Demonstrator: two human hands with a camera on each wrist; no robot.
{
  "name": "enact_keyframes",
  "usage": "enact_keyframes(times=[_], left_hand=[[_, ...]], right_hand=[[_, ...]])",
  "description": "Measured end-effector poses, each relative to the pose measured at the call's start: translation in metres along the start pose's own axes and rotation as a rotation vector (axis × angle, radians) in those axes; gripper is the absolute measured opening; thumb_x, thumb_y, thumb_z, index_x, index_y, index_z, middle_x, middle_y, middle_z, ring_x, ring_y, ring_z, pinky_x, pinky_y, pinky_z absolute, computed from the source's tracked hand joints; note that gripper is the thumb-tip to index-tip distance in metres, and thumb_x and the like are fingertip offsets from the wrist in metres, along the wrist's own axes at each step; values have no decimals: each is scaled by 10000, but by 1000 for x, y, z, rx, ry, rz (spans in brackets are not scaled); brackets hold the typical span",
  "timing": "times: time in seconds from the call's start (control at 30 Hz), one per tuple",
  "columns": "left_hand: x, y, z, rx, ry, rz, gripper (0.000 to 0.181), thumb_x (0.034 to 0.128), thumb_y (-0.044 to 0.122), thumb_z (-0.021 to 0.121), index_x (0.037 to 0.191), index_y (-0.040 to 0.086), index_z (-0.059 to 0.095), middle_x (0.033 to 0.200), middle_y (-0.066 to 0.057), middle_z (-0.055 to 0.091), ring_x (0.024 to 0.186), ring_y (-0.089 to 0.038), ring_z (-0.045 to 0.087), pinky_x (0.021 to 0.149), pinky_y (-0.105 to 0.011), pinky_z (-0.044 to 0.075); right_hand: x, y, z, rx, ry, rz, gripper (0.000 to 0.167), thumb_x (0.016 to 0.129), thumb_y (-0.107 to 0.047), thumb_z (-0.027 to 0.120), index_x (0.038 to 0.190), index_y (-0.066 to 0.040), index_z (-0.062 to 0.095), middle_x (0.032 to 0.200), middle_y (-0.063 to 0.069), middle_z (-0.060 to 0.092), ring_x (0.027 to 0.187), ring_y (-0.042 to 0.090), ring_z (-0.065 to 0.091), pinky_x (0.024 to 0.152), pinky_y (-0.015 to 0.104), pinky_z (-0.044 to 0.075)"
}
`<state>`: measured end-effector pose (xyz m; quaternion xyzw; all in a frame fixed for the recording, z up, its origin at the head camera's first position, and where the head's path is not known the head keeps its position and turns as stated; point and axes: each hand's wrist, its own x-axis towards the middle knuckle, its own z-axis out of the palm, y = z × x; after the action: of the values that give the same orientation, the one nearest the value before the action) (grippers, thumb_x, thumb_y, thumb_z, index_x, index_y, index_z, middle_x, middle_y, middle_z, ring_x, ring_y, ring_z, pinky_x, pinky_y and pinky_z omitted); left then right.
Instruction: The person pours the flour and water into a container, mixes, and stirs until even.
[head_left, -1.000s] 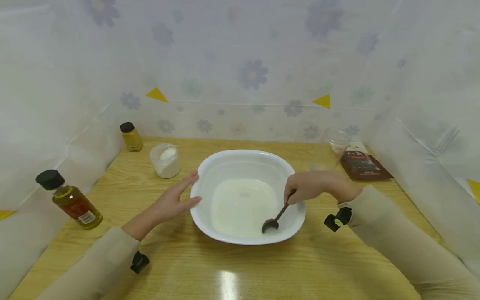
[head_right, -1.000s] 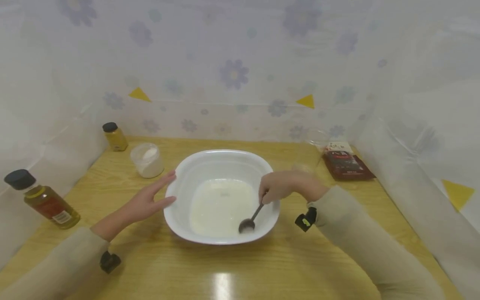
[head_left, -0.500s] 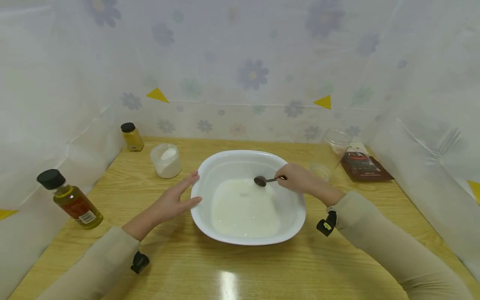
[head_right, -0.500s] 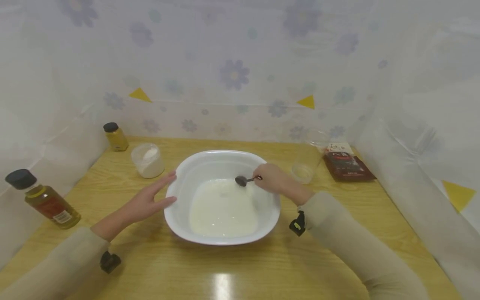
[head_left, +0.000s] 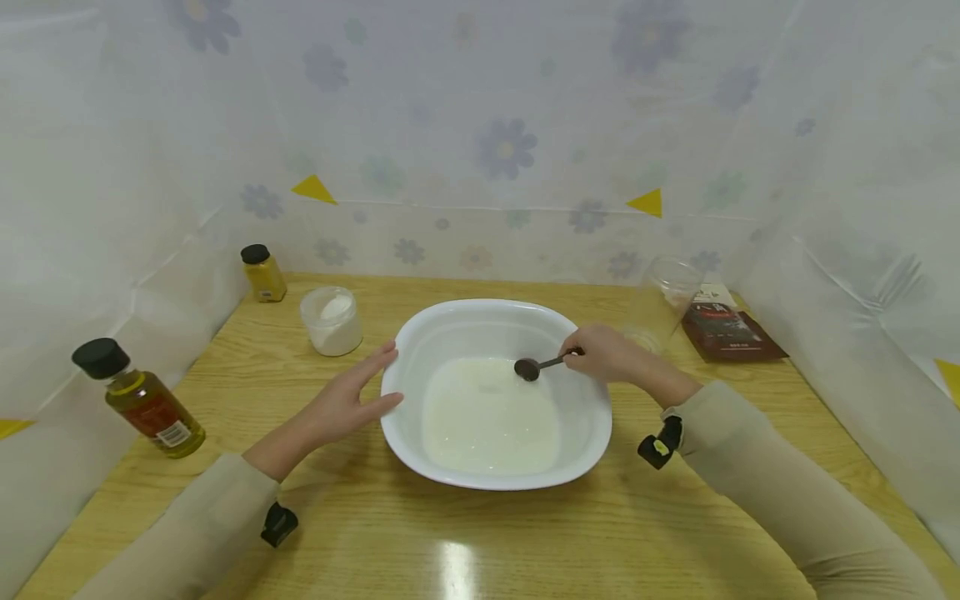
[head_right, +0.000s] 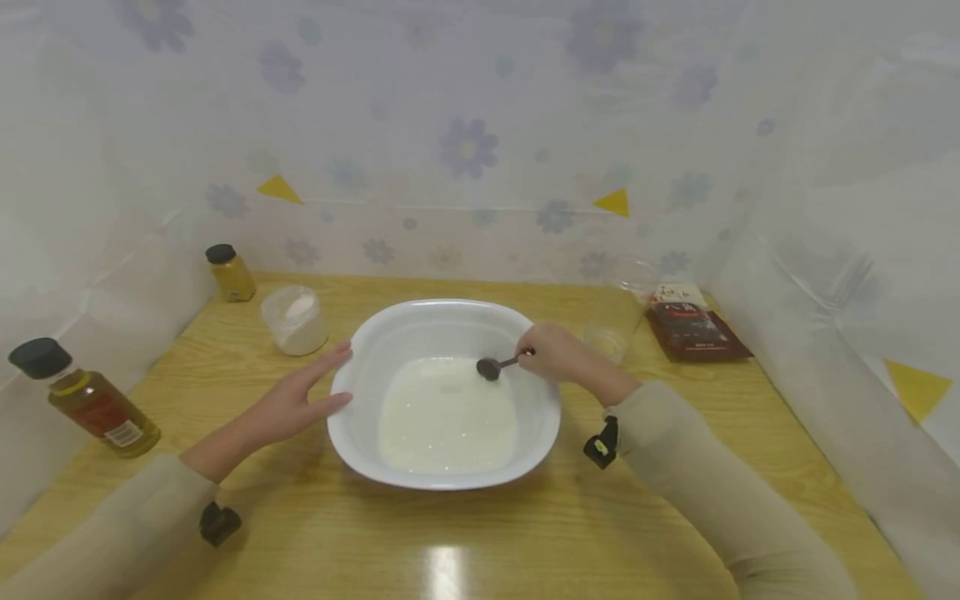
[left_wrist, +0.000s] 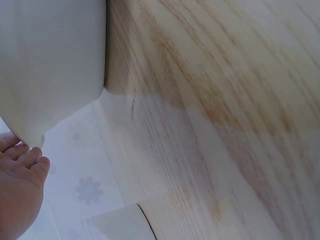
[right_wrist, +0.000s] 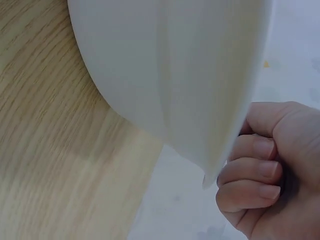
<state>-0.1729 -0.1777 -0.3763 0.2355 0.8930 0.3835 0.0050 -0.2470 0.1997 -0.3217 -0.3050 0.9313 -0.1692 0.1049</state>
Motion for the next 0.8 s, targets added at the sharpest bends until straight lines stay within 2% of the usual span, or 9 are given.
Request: enact_keyframes(times=[0.2,0.27,0.43,0.5,0.53,0.6,0.7,0.8], left_hand=[[0,-1,1,7,4,11,685,913,343,579,1428,-1,287,1492,-143,204,1346,-320,190,1048,-507,213],[0,-1,1,6,4,11,682,915,342,577,1428,-1,287,1493,-142,202,1346,-323,188,1048,-511,211],[1,-1,1,6,3,1,698,908,354,584,1432,4,282,1497,-122,198,1347,-312,190,1051,-501,214],[1,0,0,4,3,-3,701,905,355,587,1433,8,282,1497,-112,199,1348,-302,192,1053,-492,216],[1,1,0,4,4,-2,702,905,355,588,1432,8,283,1497,-110,199,1348,-299,193,1053,-490,218],[1,1,0,0,2,-3,704,904,356,589,1433,9,281,1498,-107,198,1349,-295,192,1054,-487,218],[1,1,0,-4,2,-1,708,902,359,591,1432,5,282,1497,-118,200,1348,-297,193,1053,-490,218],[1,0,1,1,6,5,709,903,358,590,1429,-4,282,1493,-142,203,1345,-313,196,1048,-503,218]], right_hand=[[0,-5,1,85,-42,-25,184,905,-59,543,958,13,704,716,48,618,560,115,425,522,248,366],[-1,-10,2,125,-86,-67,186,907,-59,542,962,10,705,700,59,616,541,93,404,514,231,349],[-2,-24,11,212,-241,-230,194,916,-59,529,978,-9,706,693,52,618,526,44,368,520,202,334],[-1,-28,15,227,-267,-275,196,921,-63,525,986,-6,701,691,41,614,527,39,363,520,204,338],[-1,-30,16,217,-254,-280,198,922,-69,526,990,-9,702,703,29,621,527,35,367,522,201,343],[1,-31,19,165,-179,-268,195,918,-66,531,986,2,700,715,19,629,517,39,372,520,207,347],[5,-28,19,52,-13,-185,176,899,-39,548,964,11,704,752,25,648,509,57,400,515,226,358],[8,-26,20,-14,58,-127,172,890,-20,552,964,13,704,801,57,666,508,75,417,516,242,365]])
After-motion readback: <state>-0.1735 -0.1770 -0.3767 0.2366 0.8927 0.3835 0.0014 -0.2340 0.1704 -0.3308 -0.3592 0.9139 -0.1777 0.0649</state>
